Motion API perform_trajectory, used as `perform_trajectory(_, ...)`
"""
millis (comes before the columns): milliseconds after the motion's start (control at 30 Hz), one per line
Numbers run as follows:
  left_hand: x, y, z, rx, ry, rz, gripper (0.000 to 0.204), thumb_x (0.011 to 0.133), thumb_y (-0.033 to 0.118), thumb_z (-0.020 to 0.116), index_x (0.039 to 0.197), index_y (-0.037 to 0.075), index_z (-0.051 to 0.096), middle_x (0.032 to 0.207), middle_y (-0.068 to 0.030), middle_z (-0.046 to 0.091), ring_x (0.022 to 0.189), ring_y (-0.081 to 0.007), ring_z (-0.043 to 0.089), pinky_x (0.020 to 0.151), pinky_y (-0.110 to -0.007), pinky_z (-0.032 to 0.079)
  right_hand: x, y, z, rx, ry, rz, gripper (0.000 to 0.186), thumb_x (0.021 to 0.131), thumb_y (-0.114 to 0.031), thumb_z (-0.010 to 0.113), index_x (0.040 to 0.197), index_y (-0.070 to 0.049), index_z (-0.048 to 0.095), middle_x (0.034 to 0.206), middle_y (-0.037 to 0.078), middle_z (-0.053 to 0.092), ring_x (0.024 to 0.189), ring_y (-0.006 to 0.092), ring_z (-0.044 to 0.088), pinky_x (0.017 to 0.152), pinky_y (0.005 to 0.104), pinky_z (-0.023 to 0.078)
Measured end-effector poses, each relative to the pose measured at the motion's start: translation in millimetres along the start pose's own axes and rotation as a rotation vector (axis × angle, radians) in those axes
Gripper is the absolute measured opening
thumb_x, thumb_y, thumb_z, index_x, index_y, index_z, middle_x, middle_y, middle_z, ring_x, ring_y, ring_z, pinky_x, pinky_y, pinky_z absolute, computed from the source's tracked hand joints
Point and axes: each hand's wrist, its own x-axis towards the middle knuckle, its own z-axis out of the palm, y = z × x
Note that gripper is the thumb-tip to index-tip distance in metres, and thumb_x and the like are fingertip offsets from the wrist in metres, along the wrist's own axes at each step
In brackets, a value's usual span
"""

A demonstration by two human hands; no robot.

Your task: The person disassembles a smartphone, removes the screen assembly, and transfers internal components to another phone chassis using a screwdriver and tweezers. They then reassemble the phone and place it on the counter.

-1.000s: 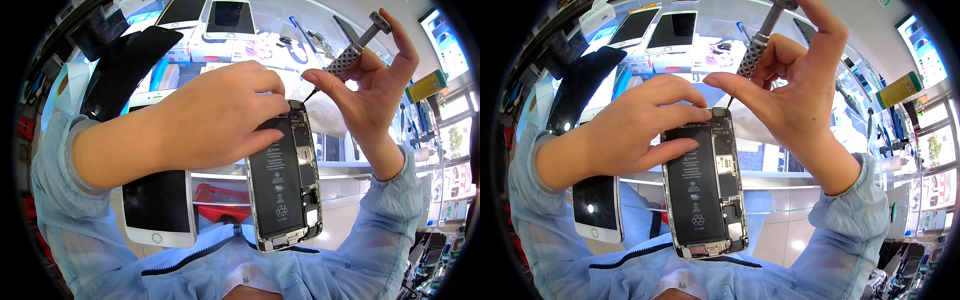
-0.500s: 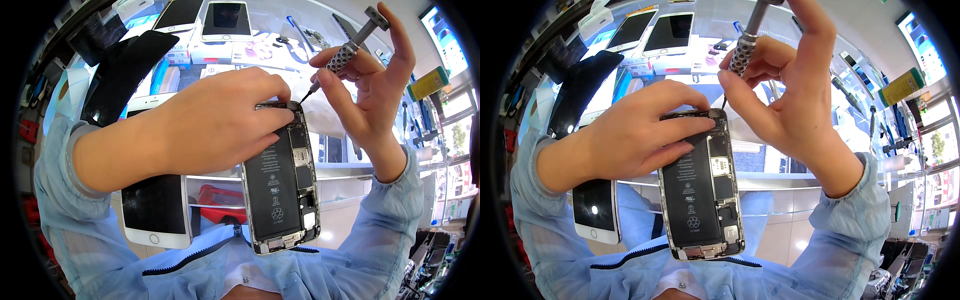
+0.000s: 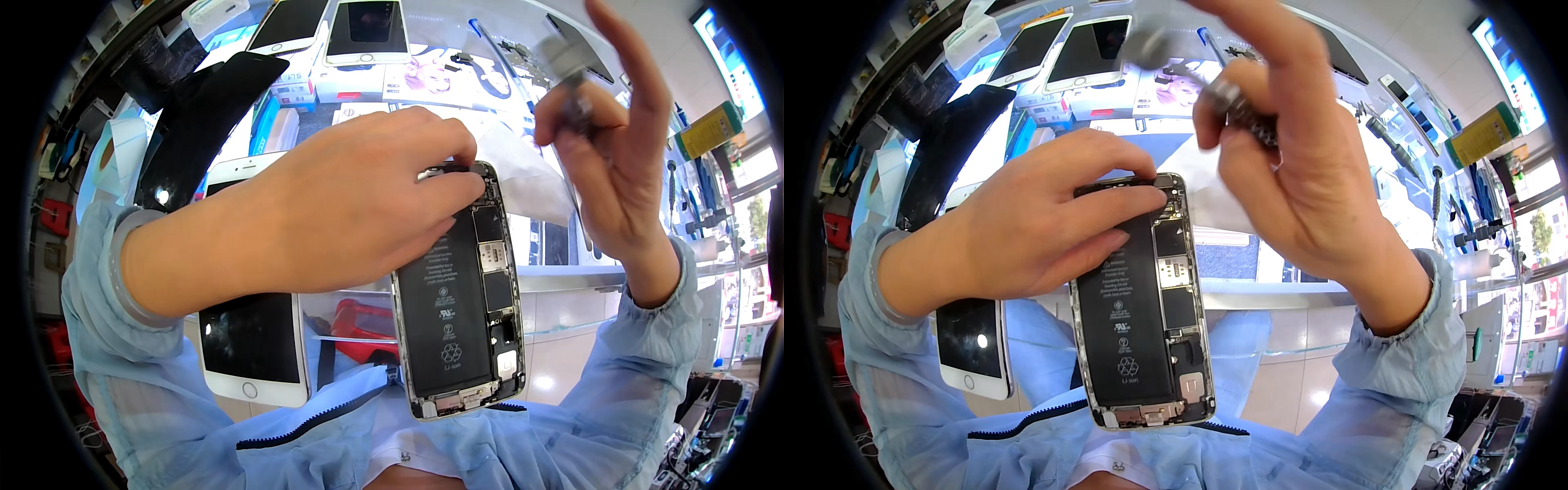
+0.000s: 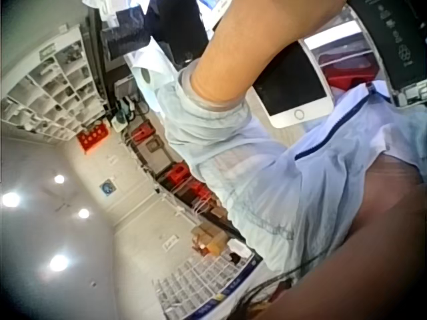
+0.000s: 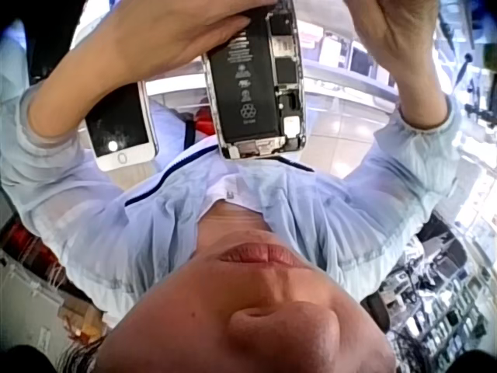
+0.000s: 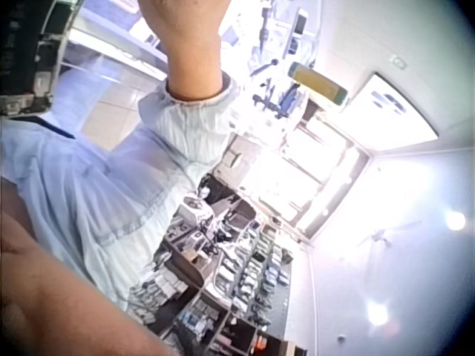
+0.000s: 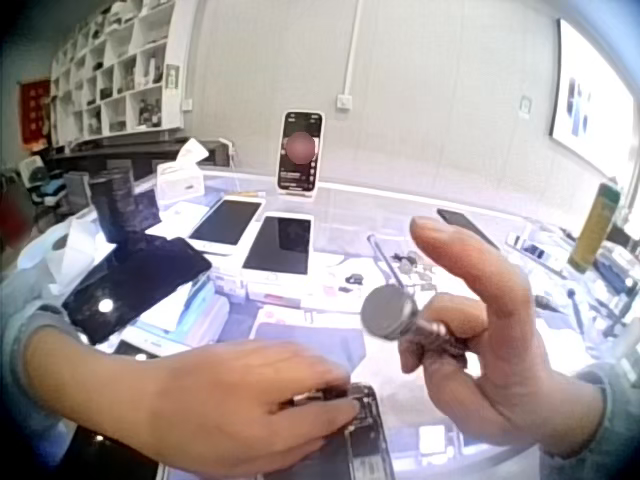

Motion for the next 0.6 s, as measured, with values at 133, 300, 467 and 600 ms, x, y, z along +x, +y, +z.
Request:
perform_trajectory(133,0,2,0,0.055,-0.013,0.0,0.035,0.07,0.003,0.066,0.105,0.001,0.058,0.106,-0.0124,0.053,0.096,-0.0309,0.054,0.079,-0.038,0.045,4,1,-20,0.023,-0.464,-0.038,0.032,0.073,0.003,0.056,0.103,-0.003,0.063,0.057,0.004,0.052,0.044,0.0131,0.047,0.044,0.0247,0.035)
perform_trajectory(300,0,3,-1,0.066,-0.023,-0.005,0.034,0.07,0.003,0.066,0.103,0.001,0.058,0.106,-0.0127,0.054,0.096,-0.0302,0.055,0.078,-0.038,0.046,-4,13,-16,0.025,-0.47,-0.089,0.022,0.065,-0.005,0.066,0.086,-0.007,0.069,0.061,0.008,0.061,0.048,0.0223,0.058,0.044,0.0286,0.043)
perform_trajectory(467,-1,-1,1,0.044,0.013,0.01,0.034,0.07,0.003,0.067,0.102,0.001,0.058,0.105,-0.013,0.054,0.095,-0.0303,0.055,0.079,-0.038,0.047,-4,11,-16,-0.028,-0.492,-0.079,0.024,0.062,-0.005,0.067,0.086,-0.008,0.069,0.061,0.007,0.061,0.049,0.0225,0.058,0.045,0.0294,0.043)
perform_trajectory(600,-2,1,1,0.03,0.032,0.016,0.032,0.07,0.003,0.066,0.101,0.001,0.059,0.105,-0.0129,0.054,0.095,-0.0299,0.055,0.08,-0.038,0.047,-6,2,-15,-0.12,-0.477,-0.137,0.02,0.069,-0.004,0.066,0.088,-0.005,0.07,0.053,0.008,0.055,0.045,0.0221,0.054,0.042,0.0297,0.038)
